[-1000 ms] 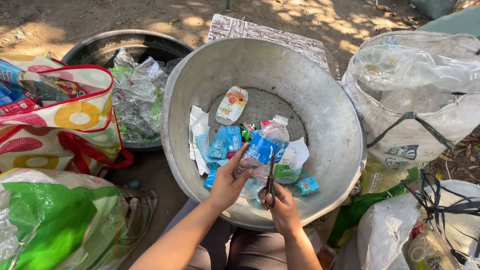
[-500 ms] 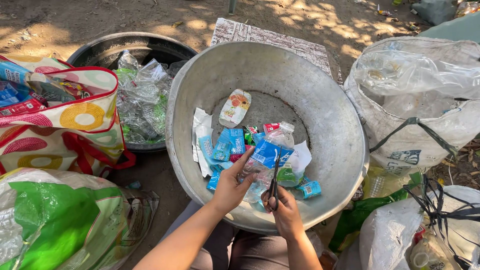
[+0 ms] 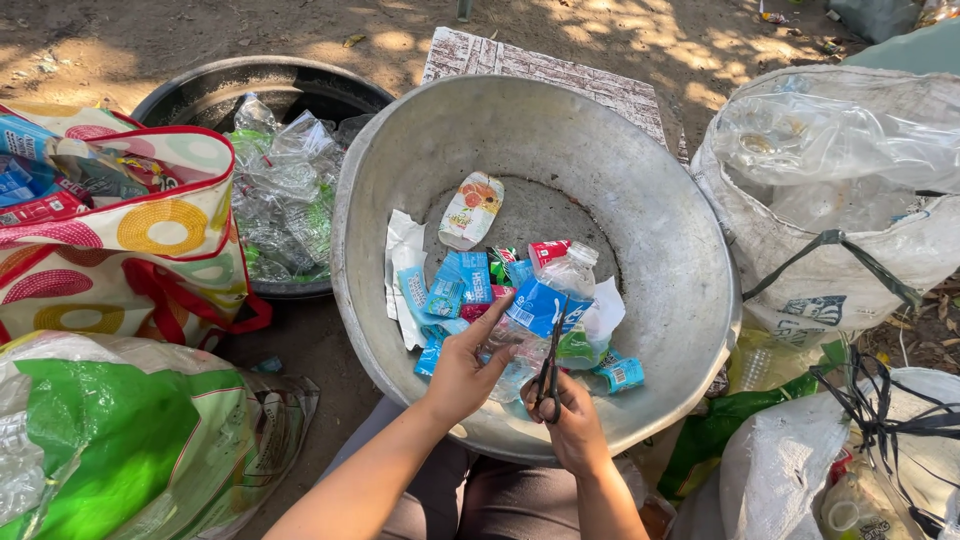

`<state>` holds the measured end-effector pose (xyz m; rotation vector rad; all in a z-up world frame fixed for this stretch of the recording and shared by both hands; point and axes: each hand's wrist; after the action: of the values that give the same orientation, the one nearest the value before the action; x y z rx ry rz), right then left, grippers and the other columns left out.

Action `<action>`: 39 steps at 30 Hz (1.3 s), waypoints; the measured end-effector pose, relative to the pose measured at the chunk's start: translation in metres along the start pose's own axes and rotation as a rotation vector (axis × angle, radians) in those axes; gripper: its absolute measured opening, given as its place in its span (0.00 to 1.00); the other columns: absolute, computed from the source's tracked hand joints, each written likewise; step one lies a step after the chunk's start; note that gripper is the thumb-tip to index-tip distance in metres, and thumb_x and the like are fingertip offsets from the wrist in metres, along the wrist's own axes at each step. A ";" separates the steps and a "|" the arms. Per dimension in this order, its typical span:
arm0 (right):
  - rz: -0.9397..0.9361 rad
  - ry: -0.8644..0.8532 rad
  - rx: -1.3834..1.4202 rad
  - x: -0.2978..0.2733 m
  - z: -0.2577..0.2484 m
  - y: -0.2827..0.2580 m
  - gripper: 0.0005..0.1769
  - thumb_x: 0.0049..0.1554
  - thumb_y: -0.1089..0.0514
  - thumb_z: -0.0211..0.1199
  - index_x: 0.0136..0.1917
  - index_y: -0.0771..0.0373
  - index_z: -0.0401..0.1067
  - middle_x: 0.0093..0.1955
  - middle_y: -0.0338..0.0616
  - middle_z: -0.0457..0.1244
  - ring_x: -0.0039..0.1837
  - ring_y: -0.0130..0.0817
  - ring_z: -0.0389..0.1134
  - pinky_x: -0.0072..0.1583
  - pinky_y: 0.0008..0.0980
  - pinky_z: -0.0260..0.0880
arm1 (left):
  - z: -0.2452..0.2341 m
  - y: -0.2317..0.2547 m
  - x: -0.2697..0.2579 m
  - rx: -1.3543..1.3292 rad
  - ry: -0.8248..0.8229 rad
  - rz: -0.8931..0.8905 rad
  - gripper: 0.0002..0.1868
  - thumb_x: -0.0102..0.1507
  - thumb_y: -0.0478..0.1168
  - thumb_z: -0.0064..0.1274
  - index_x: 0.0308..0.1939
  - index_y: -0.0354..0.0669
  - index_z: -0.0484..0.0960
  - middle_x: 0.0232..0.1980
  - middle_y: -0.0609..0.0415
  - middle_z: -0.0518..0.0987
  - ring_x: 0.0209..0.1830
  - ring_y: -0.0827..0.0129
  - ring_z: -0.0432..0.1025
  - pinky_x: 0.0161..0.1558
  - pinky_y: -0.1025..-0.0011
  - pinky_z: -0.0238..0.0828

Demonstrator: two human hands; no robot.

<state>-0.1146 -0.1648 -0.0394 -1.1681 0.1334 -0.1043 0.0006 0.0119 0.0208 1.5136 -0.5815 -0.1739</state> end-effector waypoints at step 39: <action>-0.034 -0.033 0.087 0.000 0.008 -0.009 0.24 0.55 0.43 0.74 0.46 0.67 0.71 0.42 0.50 0.63 0.40 0.29 0.55 0.45 0.27 0.55 | 0.007 -0.017 -0.001 0.000 -0.001 0.029 0.39 0.60 0.26 0.59 0.74 0.48 0.68 0.48 0.55 0.88 0.27 0.81 0.68 0.27 0.79 0.65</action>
<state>-0.1136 -0.1613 -0.0286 -1.0849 0.0789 -0.1198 0.0012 0.0049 0.0035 1.5040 -0.6042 -0.1527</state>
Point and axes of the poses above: each hand's wrist, its own x-axis towards the middle knuckle, its own z-axis out of the palm, y = z × x
